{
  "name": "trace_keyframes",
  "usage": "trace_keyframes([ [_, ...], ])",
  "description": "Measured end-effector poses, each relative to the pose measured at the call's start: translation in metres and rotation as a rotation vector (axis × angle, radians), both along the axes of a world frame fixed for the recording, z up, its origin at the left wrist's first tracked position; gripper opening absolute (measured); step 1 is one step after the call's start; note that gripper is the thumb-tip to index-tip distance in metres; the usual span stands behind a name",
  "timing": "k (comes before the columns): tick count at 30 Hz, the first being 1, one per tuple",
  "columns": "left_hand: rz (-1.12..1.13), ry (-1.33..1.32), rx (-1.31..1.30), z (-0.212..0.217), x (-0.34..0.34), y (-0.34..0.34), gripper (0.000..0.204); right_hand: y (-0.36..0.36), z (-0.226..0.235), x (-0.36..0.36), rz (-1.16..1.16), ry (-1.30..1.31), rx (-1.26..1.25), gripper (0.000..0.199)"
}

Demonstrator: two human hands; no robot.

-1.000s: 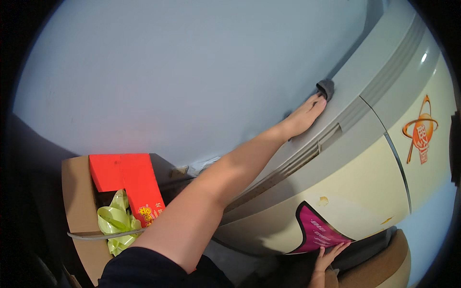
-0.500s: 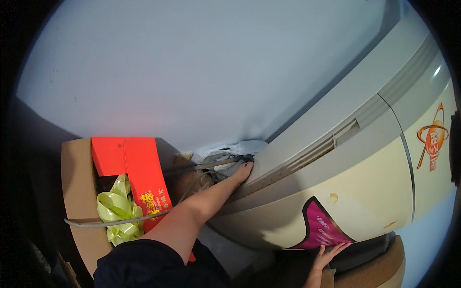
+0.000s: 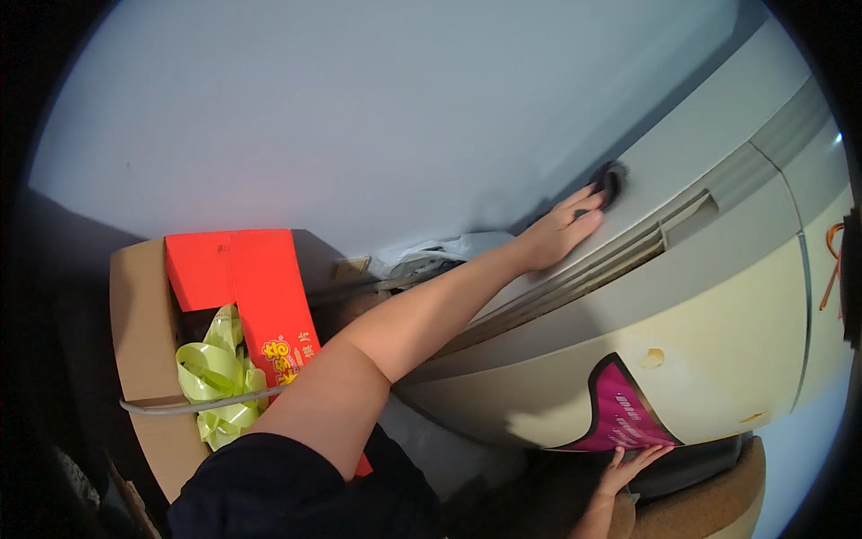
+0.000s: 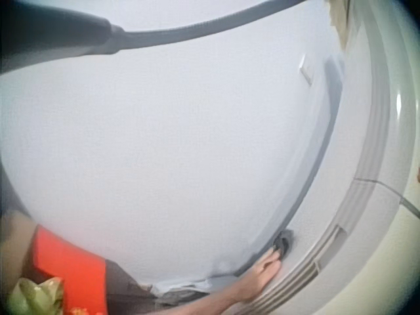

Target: The person wipes the exterior surfaces of a standing air conditioner with a dark cloth. They clean the front panel, sides, and top, and briefly unplug the unit before continuing to wipe the control panel and lower sections.

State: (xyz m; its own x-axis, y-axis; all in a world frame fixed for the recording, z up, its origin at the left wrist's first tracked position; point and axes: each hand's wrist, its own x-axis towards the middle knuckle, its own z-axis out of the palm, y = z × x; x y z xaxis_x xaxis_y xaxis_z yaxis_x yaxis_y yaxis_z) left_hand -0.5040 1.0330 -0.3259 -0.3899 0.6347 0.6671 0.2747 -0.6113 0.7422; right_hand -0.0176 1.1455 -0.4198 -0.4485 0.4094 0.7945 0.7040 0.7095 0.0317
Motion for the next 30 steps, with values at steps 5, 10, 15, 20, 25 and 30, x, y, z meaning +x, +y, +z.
trace_keyframes([
  [5, 0.034, -0.342, -0.381, -0.158, -0.003, 0.012, 0.07, 0.01, -0.005, 0.006, -0.017, 0.003, -0.002, 0.091],
  [10, 0.018, -0.676, -0.627, -0.32, 0.008, 0.022, 0.066, 0.009, -0.005, 0.003, -0.025, 0.028, -0.004, 0.089],
  [15, -0.055, -0.973, -0.812, -0.224, 0.032, -0.008, 0.055, 0.01, -0.005, 0.011, 0.003, 0.023, -0.029, 0.088],
  [20, -0.113, -0.933, -0.469, -0.071, 0.068, -0.072, 0.058, 0.008, -0.007, 0.01, 0.058, 0.049, -0.052, 0.086],
  [25, 0.082, -0.215, 0.092, 0.054, 0.097, -0.1, 0.052, 0.006, -0.012, 0.008, 0.011, 0.045, -0.103, 0.091],
  [30, 0.658, 0.346, 0.24, 0.018, 0.106, -0.085, 0.042, 0.01, -0.012, 0.007, 0.007, 0.042, -0.076, 0.09],
])
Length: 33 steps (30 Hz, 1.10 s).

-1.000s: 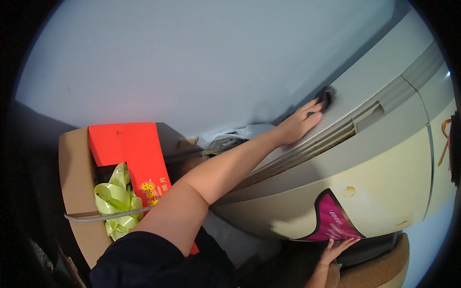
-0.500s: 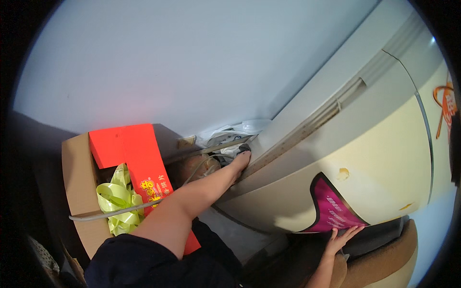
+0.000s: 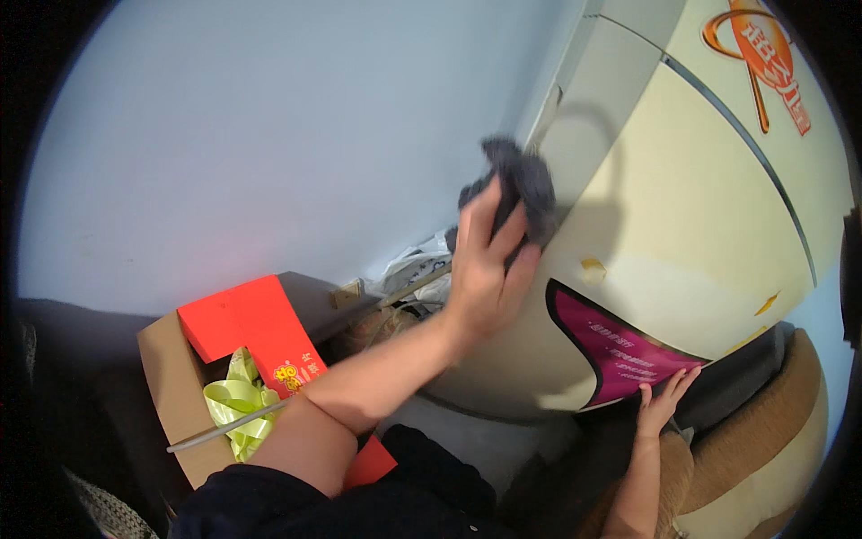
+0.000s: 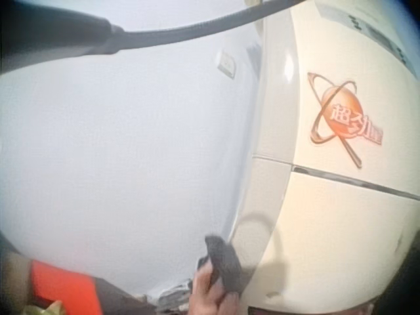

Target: The person wipes the exterior surfaces of a standing air conditioner with a dark cloth. They clean the front panel, sides, and top, and briefly unplug the unit before continuing to wipe the control panel and lower sections.

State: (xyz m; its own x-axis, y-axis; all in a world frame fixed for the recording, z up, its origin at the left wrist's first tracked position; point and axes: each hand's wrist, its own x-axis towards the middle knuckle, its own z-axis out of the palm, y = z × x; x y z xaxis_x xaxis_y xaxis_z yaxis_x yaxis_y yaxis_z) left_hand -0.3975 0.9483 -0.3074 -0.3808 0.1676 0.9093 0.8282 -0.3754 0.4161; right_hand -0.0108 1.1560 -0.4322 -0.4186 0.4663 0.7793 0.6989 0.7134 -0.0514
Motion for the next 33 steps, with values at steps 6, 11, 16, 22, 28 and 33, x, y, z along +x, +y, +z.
trace_keyframes([
  [6, 0.121, -0.19, -0.073, -0.1, 0.024, 0.005, 0.031, 0.002, 0.002, 0.008, -0.003, 0.011, 0.04, 0.088],
  [11, 0.275, 0.176, -0.002, -0.072, 0.005, 0.0, 0.029, 0.007, -0.002, 0.004, 0.02, -0.006, 0.059, 0.09],
  [16, 0.486, 0.528, 0.07, 0.029, 0.017, 0.015, 0.023, -0.001, 0.004, 0.003, 0.005, 0.017, 0.06, 0.092],
  [22, 0.322, 0.939, -0.433, -0.103, 0.019, -0.007, 0.034, -0.005, 0.009, -0.007, -0.006, 0.04, 0.048, 0.089],
  [28, 1.074, 2.879, 0.23, -0.213, 0.007, -0.02, 0.057, -0.008, 0.015, -0.006, -0.035, 0.026, 0.096, 0.092],
  [33, 0.214, 1.977, -0.671, -0.103, 0.043, -0.011, 0.053, -0.005, 0.012, -0.007, -0.031, 0.042, 0.082, 0.093],
])
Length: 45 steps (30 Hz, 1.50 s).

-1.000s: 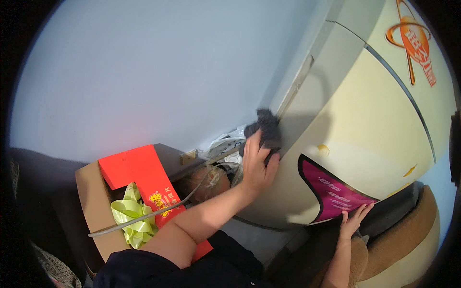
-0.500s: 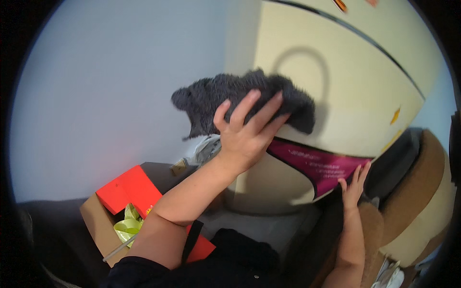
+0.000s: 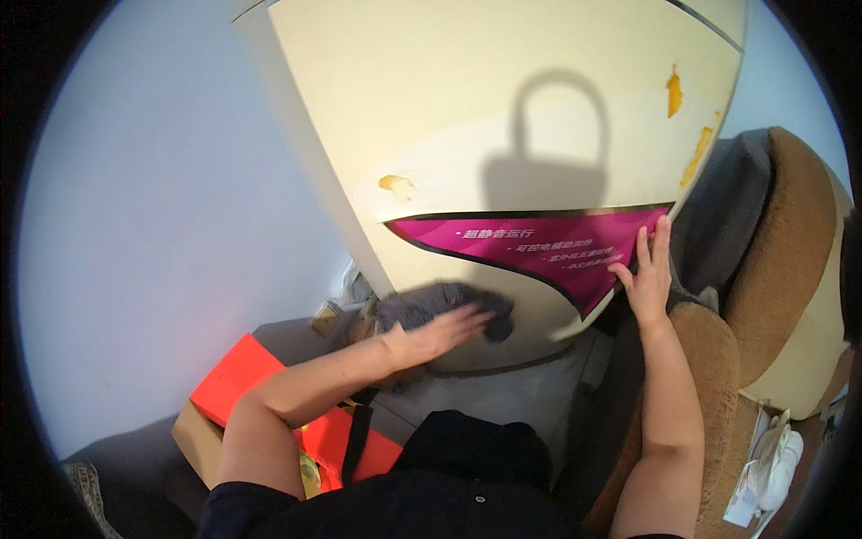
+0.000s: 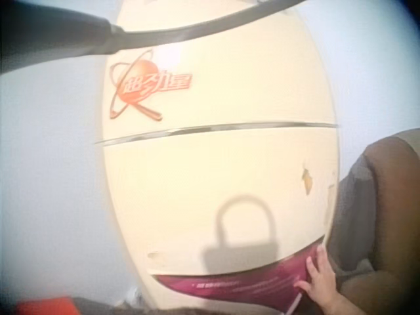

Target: The person wipes the exterior surfaces of a standing air conditioner with a dark cloth. They clean the front panel, sides, and top, and briefly unplug the unit before continuing to wipe the control panel and lower sections.

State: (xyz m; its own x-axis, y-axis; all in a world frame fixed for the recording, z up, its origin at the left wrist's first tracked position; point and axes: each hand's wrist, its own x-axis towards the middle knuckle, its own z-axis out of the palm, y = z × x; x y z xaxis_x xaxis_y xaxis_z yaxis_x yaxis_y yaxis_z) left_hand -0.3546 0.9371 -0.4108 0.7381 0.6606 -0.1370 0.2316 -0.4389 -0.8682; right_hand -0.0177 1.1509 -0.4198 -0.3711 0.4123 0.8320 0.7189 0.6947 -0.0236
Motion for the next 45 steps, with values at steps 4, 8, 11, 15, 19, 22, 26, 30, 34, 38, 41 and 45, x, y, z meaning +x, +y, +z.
trace_keyframes([
  [4, -0.077, -0.602, 0.38, 0.103, 0.035, 0.028, 0.034, -0.003, 0.007, 0.003, 0.004, 0.02, -0.002, 0.091],
  [8, -0.125, -0.749, 0.464, 0.136, 0.063, 0.049, 0.029, -0.009, 0.011, 0.002, 0.012, 0.029, -0.011, 0.09],
  [11, -0.13, -0.762, 0.251, 0.087, 0.074, 0.07, 0.031, -0.01, 0.013, -0.002, 0.027, 0.029, 0.002, 0.088],
  [15, -0.121, -0.335, 0.276, 0.088, 0.095, 0.076, 0.031, -0.012, 0.017, 0.001, 0.02, 0.022, 0.005, 0.086],
  [19, -0.157, -0.4, 0.266, 0.162, 0.091, 0.074, 0.03, -0.012, 0.016, 0.006, 0.011, 0.024, 0.015, 0.084],
  [22, -0.191, -0.633, 0.593, 0.24, 0.1, 0.07, 0.03, -0.013, 0.017, 0.005, 0.039, 0.042, 0.013, 0.083],
  [26, -0.247, -0.653, 0.646, 0.251, 0.126, 0.097, 0.033, -0.016, 0.02, 0.007, 0.036, 0.031, -0.009, 0.081],
  [30, -0.196, -0.502, 0.466, 0.221, 0.162, 0.124, 0.037, -0.017, 0.024, 0.007, 0.04, 0.014, -0.016, 0.079],
  [34, -0.152, 0.024, 0.347, 0.188, 0.162, 0.111, 0.039, -0.012, 0.02, 0.009, 0.048, 0.015, -0.011, 0.075],
  [38, -0.196, -0.359, 0.139, 0.209, 0.149, 0.116, 0.035, -0.009, 0.019, 0.011, 0.034, -0.023, -0.015, 0.076],
  [41, -0.26, -0.49, 0.482, 0.277, 0.15, 0.112, 0.028, -0.016, 0.022, 0.012, -0.002, -0.033, -0.028, 0.078],
  [45, -0.247, -0.542, 0.708, 0.296, 0.148, 0.113, 0.035, -0.018, 0.024, 0.011, 0.025, -0.013, -0.007, 0.08],
])
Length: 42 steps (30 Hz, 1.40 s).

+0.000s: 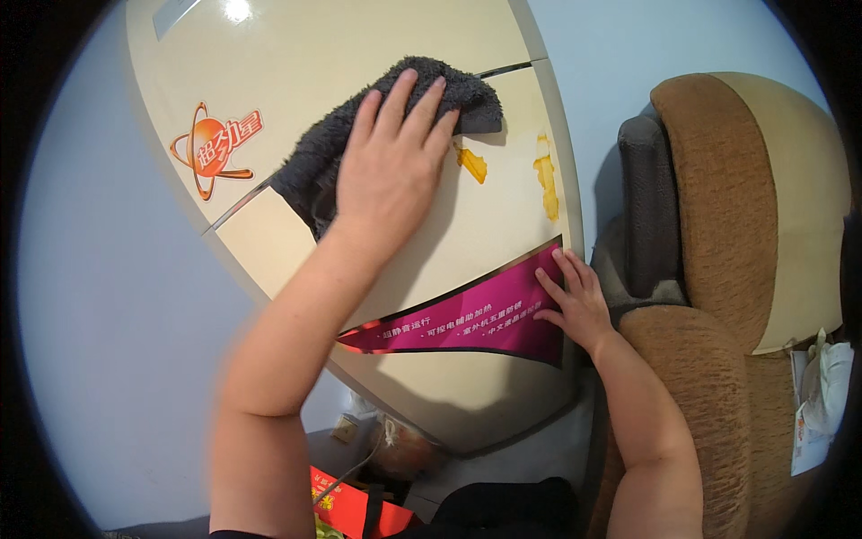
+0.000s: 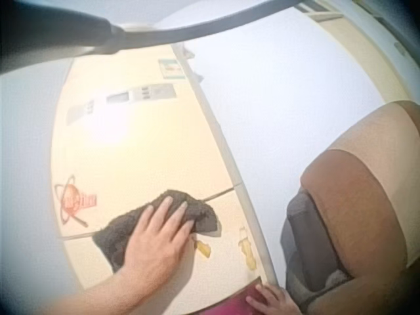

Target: The person wipes the exterior surfaces of a standing air conditioner with a dark cloth. They clean the front panel, sides, and top, and briefly unplug the unit before continuing to wipe the control panel and lower sections.

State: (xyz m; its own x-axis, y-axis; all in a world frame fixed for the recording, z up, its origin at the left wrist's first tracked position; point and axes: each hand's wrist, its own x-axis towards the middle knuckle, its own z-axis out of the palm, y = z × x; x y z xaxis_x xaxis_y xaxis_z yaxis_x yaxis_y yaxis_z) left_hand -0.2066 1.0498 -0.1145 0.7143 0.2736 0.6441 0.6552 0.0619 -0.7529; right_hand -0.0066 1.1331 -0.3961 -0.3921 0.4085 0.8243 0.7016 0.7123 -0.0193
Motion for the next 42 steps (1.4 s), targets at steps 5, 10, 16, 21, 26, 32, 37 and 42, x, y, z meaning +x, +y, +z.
trace_keyframes([
  [5, -0.089, 0.037, -0.365, -0.06, -0.002, -0.008, 0.038, 0.0, 0.0, 0.0, -0.023, -0.03, -0.061, 0.076],
  [10, 0.034, 0.213, -0.6, -0.077, -0.021, -0.028, 0.038, 0.002, -0.002, 0.0, 0.003, -0.008, -0.026, 0.075],
  [16, 0.019, 0.148, -0.346, -0.046, 0.0, -0.011, 0.035, 0.003, -0.003, 0.001, -0.039, -0.026, -0.037, 0.076],
  [21, -0.067, 0.019, -0.173, -0.055, 0.04, 0.031, 0.034, 0.004, -0.002, 0.003, -0.03, -0.039, -0.023, 0.08],
  [26, -0.128, 0.177, -0.258, -0.103, 0.057, 0.064, 0.036, 0.007, -0.005, -0.002, 0.015, 0.006, -0.027, 0.086],
  [32, 0.02, 0.271, -0.336, -0.055, 0.048, 0.045, 0.036, 0.011, -0.003, 0.007, -0.015, -0.032, -0.023, 0.087],
  [37, 0.019, 0.096, -0.088, 0.018, -0.005, -0.006, 0.034, 0.005, 0.001, 0.006, -0.062, -0.054, -0.013, 0.088],
  [42, 0.171, -0.009, 0.028, 0.021, -0.072, -0.066, 0.035, 0.001, 0.0, -0.005, -0.055, -0.079, -0.015, 0.09],
])
